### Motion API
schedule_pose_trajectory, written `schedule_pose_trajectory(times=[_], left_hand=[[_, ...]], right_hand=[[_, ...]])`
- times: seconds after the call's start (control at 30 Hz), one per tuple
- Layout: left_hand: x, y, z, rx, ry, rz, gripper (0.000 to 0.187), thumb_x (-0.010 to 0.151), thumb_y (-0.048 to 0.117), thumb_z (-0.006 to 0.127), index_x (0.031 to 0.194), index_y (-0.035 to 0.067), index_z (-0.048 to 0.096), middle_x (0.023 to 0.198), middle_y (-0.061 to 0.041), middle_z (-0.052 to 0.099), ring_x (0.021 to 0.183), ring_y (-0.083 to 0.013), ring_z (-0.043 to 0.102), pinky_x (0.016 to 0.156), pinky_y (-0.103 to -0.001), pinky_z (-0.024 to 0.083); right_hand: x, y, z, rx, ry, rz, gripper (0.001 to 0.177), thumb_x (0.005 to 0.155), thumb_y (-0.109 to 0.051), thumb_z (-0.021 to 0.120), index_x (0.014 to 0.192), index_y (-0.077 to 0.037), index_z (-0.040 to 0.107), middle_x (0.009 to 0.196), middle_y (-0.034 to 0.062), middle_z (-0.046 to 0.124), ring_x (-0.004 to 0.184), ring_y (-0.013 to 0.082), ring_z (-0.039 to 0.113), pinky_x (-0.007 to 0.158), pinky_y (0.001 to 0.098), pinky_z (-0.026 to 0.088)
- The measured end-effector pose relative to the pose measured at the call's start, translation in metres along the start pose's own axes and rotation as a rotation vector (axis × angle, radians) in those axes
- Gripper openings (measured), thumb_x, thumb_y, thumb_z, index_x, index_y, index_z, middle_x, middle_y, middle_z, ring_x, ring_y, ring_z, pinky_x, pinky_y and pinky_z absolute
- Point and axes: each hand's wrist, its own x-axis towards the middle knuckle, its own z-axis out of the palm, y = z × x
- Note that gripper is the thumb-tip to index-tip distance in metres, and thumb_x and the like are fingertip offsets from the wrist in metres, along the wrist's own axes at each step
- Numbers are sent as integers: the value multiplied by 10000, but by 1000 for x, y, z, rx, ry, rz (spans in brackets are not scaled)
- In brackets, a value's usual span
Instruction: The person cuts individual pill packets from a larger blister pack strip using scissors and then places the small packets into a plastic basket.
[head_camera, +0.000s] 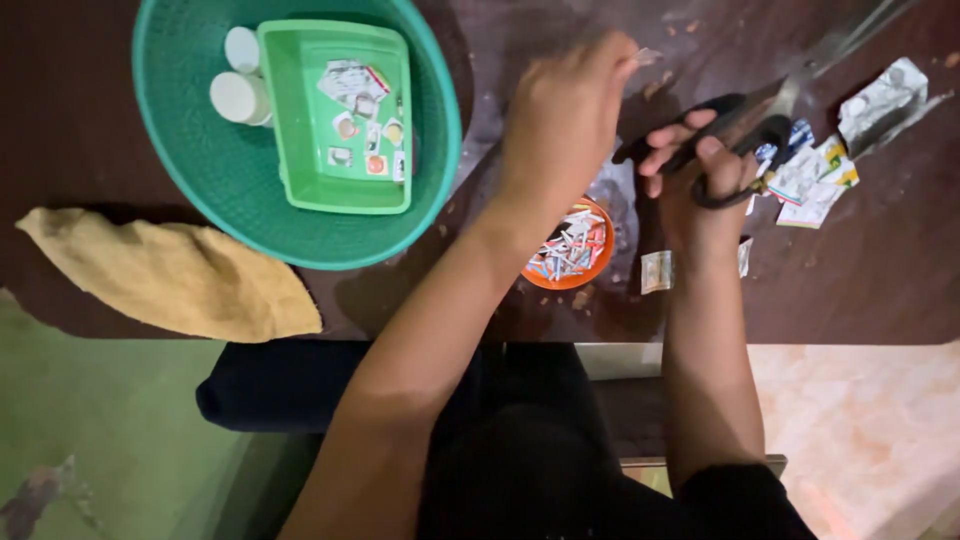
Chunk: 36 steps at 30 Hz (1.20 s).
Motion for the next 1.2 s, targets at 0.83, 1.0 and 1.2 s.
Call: schedule_pose_trajectory(times=[0.83,1.0,1.2], left_hand=[[-183,6,-49,-1182,-800,-559,231,884,-4,677,787,79,484,774,85,461,725,0,433,612,-210,357],[-185,40,-55,-1020,-802,-408,285,877,21,741,748,84,495,763,83,461,701,-9,426,591,-211,346],[-206,68,-61,-1040,-545,-533,193,883,-1,777,898,45,591,816,61,608,752,-15,568,666,-202,474]], right_hand=[[-165,13,36,-166,-8,171,438,769,23,812,1137,-17,579,995,80,643,907,177,635,818,305,516],[-183,-5,17,-187,-65,70,447,797,31,819,1154,-37,560,886,93,631,818,181,613,790,307,489],[-203,-8,24,-56,31,70,355,830,49,712,1112,-26,511,875,68,537,851,171,538,787,283,445]])
